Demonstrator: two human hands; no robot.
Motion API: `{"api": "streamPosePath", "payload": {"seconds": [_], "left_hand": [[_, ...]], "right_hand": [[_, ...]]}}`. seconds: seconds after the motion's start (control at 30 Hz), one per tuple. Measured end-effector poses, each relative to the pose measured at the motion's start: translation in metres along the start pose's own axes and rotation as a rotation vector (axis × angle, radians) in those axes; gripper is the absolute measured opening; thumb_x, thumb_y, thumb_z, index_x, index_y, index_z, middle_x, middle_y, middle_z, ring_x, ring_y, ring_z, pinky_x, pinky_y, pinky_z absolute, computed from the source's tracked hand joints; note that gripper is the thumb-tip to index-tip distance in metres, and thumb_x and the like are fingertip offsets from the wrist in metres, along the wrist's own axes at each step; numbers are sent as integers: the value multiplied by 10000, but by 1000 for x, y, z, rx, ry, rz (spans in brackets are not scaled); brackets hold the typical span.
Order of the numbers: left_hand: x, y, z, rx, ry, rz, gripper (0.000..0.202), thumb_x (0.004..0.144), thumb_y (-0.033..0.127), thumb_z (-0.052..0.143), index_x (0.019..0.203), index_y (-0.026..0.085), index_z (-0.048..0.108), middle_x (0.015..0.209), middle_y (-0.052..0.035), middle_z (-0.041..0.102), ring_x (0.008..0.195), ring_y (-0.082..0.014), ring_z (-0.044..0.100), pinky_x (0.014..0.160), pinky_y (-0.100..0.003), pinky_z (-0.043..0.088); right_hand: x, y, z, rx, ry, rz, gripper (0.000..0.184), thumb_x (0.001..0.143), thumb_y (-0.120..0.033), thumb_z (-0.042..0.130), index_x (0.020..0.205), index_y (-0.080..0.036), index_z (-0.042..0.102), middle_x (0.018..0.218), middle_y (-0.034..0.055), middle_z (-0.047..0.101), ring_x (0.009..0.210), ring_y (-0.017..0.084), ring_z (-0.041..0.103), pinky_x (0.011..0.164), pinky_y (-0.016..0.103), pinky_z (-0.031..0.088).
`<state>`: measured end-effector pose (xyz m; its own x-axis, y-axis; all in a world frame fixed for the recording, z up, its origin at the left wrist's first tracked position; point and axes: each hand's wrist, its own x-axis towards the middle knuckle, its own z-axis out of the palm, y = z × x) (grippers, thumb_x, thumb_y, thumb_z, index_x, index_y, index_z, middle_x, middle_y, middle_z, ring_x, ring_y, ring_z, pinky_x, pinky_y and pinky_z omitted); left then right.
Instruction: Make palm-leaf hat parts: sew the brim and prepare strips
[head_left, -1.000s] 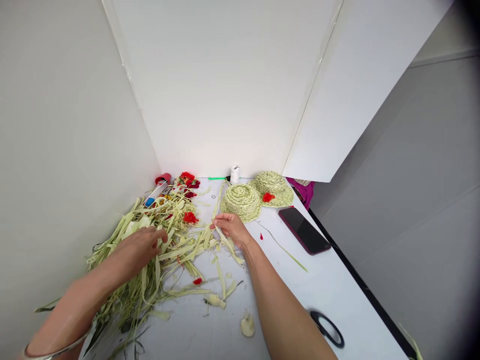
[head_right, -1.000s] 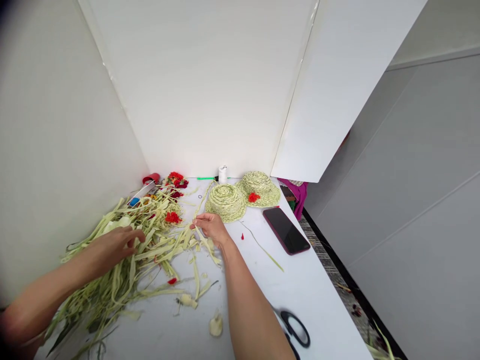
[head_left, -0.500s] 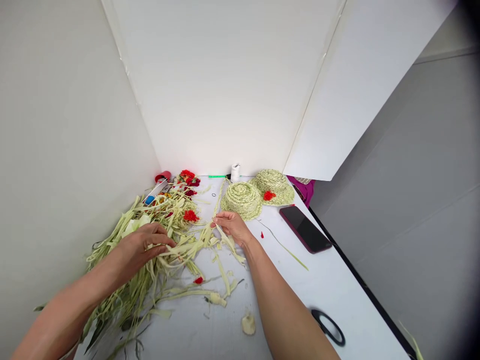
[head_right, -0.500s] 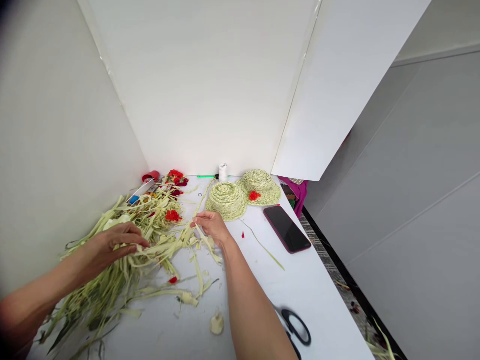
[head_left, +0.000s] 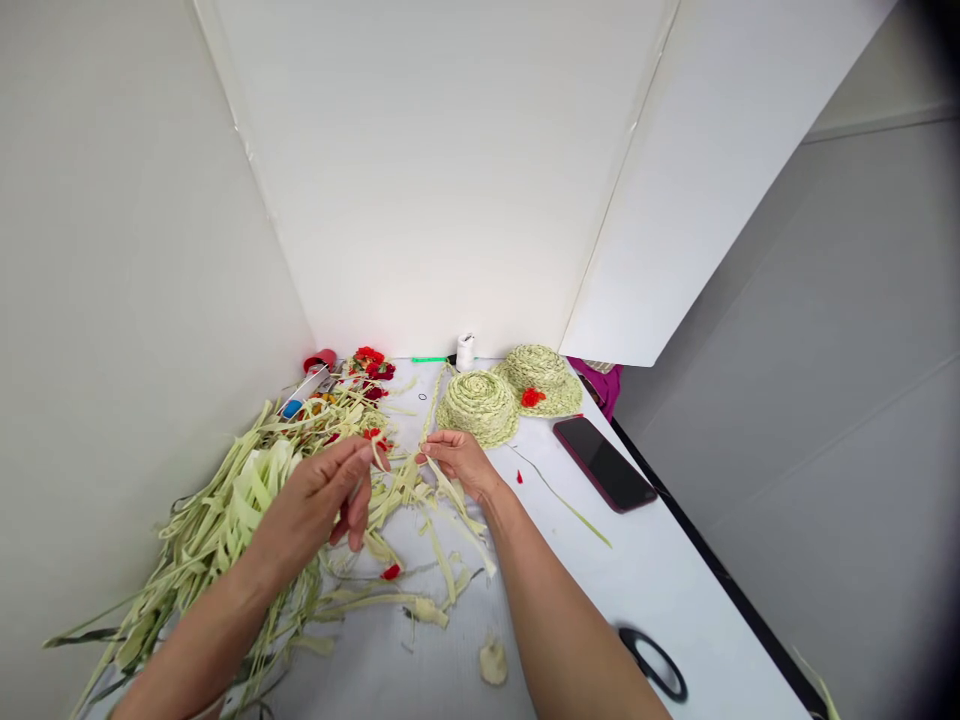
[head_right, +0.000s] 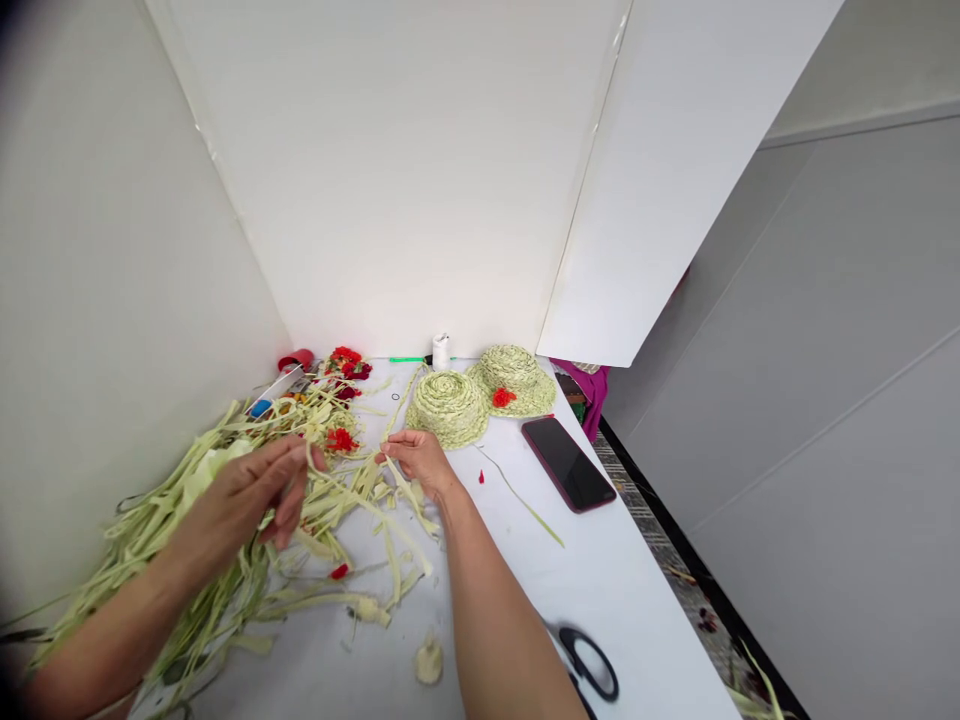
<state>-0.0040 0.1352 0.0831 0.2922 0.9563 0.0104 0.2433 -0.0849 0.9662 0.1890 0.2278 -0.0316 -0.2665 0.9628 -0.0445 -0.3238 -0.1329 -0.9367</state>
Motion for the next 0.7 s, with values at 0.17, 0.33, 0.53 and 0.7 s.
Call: {"api": "streamPosePath", "payload": {"seconds": [0.17,0.33,0.53,0.7], "left_hand": [[17,-35,10,-1,-36,-55,310,917,433,392,1024,212,580,389,85,493,365,-140,484,381,-213,295],[22,-39,-5,159,14,24,267,861,386,498,738,214,661,875,-15,729,856,-206,631,848,-326,463],[19,-43,3,-292,45,-49,178,845,346,545,911,205,633,1050,-44,695,793,-162,645,817,-315,505],[20,-37,-11,-95,139,9,373,876,377,492,1182,184,582,1009,-46,669,536,-88,478,478,-215,381]], "right_hand": [[0,0,1,6,1,-19,317,595,-358,795,758,-141,632,653,38,706,369,28,258,413,236,99],[-1,-1,1,2,-4,-27,310,602,-355,791,751,-137,630,670,51,713,370,27,250,416,237,88],[0,0,1,-4,-3,-23,327,588,-365,802,752,-139,633,670,51,712,373,27,252,417,236,92],[0,0,0,-17,-10,-18,331,590,-374,802,753,-136,638,687,57,715,378,28,247,418,241,91]]}}
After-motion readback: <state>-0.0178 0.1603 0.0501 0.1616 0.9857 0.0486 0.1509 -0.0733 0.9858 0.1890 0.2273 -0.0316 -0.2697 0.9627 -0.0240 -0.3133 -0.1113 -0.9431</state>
